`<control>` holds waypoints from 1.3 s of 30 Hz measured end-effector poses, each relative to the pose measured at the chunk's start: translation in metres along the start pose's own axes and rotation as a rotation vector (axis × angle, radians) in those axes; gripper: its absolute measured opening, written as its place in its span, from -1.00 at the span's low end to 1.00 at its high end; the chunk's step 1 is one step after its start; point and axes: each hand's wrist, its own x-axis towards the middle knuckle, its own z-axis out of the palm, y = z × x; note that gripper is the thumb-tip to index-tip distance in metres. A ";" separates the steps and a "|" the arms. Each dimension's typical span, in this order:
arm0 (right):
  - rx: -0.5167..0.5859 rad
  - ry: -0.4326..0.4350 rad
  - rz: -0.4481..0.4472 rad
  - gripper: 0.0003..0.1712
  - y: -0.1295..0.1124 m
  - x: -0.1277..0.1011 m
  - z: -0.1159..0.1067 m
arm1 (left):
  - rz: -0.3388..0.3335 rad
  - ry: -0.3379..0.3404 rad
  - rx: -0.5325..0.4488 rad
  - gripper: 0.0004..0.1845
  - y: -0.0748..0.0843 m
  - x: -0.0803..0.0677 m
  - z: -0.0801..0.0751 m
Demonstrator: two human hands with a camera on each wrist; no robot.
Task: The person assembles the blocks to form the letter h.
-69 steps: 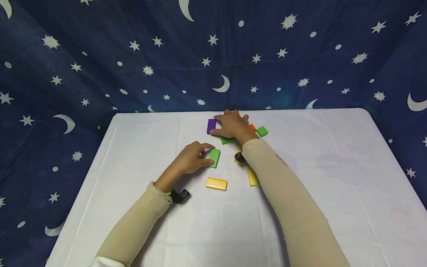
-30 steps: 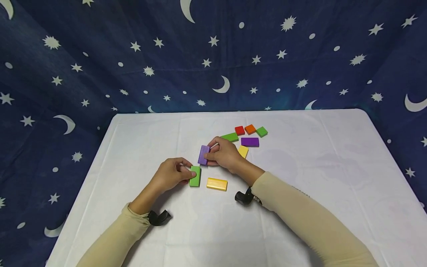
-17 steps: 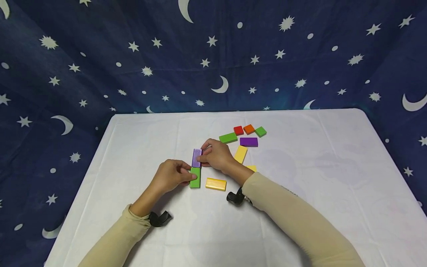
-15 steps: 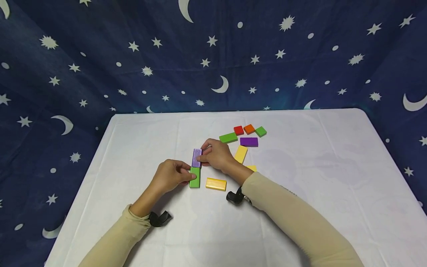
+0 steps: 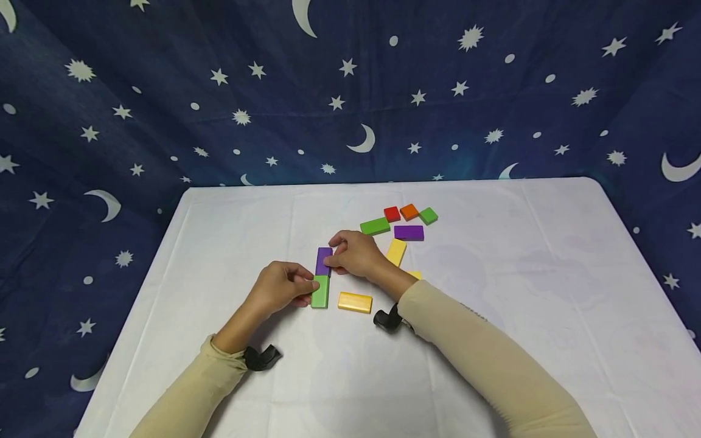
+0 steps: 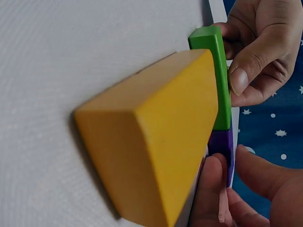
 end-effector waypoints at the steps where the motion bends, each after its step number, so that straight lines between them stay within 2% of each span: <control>1: -0.012 -0.004 -0.004 -0.53 0.000 0.000 -0.001 | -0.007 -0.005 -0.017 -0.86 0.000 0.000 0.000; 4: -0.053 -0.006 -0.022 -0.56 0.000 0.000 -0.001 | -0.022 -0.013 -0.048 -0.86 0.000 0.001 0.000; 13: -0.166 0.025 -0.074 -0.59 0.005 0.001 0.001 | -0.034 -0.016 -0.053 -0.86 0.000 0.001 0.000; 27: -0.171 0.024 -0.053 -0.58 0.003 -0.001 0.001 | -0.035 -0.015 -0.066 -0.87 0.003 -0.001 0.000; 31: -0.159 0.004 -0.049 -0.52 0.003 -0.001 -0.001 | -0.031 -0.023 -0.051 -0.85 0.004 -0.001 -0.001; 33: -0.144 -0.009 -0.041 -0.44 0.004 -0.002 -0.003 | -0.017 -0.019 -0.007 -0.84 0.004 -0.001 -0.004; 35: -0.140 -0.025 -0.032 -0.36 0.004 -0.005 -0.006 | 0.033 0.002 0.088 -0.84 0.007 -0.002 -0.010; 37: -0.149 -0.042 -0.030 -0.30 0.005 -0.008 -0.010 | 0.106 0.033 0.208 -0.81 0.010 -0.005 -0.015; 39: -0.198 -0.063 -0.062 -0.33 0.006 -0.014 -0.014 | 0.210 0.072 0.348 -0.75 0.013 -0.006 -0.020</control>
